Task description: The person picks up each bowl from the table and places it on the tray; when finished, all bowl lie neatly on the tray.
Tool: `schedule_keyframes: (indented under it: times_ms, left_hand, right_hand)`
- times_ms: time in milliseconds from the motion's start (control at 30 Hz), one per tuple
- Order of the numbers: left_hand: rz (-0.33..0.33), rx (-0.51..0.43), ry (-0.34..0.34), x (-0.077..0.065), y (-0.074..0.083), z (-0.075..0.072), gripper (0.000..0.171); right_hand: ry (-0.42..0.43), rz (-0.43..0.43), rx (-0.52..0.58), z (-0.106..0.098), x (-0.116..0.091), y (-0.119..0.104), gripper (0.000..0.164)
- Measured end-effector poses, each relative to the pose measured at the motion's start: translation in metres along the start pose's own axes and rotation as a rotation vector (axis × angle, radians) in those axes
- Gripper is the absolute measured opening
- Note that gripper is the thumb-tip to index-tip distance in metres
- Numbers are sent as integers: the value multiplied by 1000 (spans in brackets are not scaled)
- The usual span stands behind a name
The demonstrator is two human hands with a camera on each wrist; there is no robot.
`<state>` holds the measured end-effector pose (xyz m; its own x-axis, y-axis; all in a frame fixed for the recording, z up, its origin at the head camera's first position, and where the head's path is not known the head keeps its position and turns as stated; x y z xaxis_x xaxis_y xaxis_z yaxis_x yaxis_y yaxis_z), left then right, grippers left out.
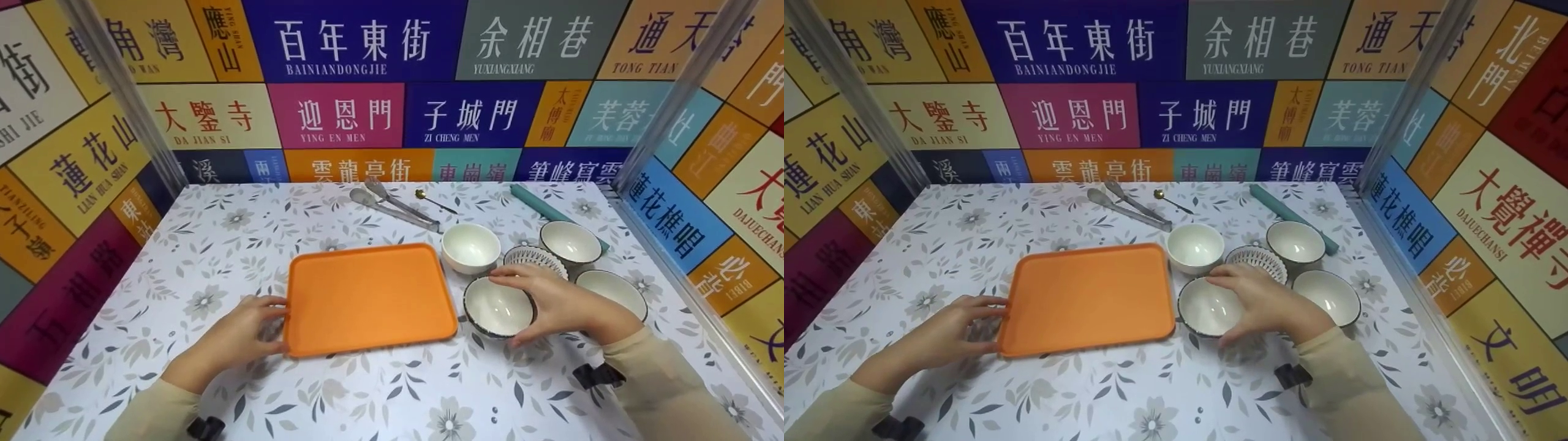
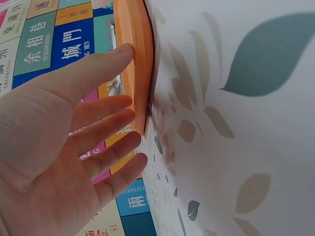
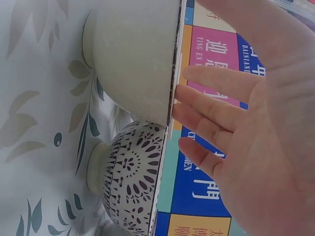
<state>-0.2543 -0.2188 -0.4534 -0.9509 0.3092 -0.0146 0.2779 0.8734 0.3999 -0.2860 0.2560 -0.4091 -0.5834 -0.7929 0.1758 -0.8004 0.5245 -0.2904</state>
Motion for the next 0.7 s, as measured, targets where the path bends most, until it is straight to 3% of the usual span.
schedule_keyframes:
  times_ms: [233,500,700]
  left_hand:
    - [-37,-15,4,1,-2,-1,62]
    - [-39,-22,14,2,-3,-1,58]
    - [-75,-9,-5,3,-8,-1,61]
  right_hand:
    - [25,-43,9,-1,6,1,105]
    - [62,18,79,8,4,9,104]
    - [107,13,99,11,6,6,109]
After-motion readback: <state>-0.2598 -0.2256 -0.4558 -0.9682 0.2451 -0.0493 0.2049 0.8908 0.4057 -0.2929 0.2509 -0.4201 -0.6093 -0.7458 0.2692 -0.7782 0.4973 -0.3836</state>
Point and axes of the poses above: each hand's wrist, its own x-axis towards the middle knuckle, its own z-axis out of the palm, y = z × x, the point moved 7 cm from there along x, towards the middle knuckle, and after that the axes turned 9 degrees about -z, right-handed, at the moved point
